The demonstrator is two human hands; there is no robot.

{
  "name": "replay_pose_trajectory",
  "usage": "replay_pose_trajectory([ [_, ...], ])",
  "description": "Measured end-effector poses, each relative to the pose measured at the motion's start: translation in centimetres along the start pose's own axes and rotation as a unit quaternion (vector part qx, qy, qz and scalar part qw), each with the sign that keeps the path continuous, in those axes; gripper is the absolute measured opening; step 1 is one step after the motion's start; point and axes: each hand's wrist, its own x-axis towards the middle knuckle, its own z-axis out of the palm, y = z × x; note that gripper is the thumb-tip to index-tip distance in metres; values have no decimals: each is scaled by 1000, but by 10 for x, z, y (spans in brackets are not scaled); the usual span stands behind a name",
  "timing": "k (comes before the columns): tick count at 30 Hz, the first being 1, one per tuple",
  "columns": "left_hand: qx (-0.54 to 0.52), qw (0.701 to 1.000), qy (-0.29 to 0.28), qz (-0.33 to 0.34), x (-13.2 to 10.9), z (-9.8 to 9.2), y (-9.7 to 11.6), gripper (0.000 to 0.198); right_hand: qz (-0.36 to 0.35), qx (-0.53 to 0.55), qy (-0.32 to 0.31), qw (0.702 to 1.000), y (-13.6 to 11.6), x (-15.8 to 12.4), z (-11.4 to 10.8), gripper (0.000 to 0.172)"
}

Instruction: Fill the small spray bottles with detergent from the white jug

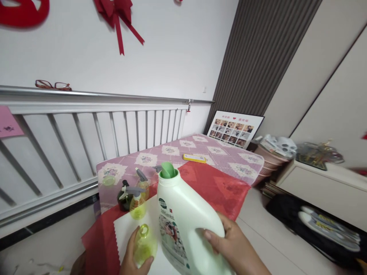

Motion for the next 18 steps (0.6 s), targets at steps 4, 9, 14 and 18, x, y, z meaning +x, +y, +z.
replay_pose_trajectory([
  [4, 7, 1000, -29, -7, 15, 17, 13, 81, -16, -81, -19, 996, -15, -6, -28, 67],
  [9, 38, 999, -17, 3, 20, 23, 8, 77, -32, -148, -69, 986, -22, -10, -53, 59],
  [14, 55, 998, 1, 30, 15, 25, -1, 75, -27, -198, -120, 972, -21, -11, -64, 52],
  [18, 68, 997, -7, 41, 14, 25, -1, 79, -22, -216, -166, 962, -25, -9, -62, 52],
])
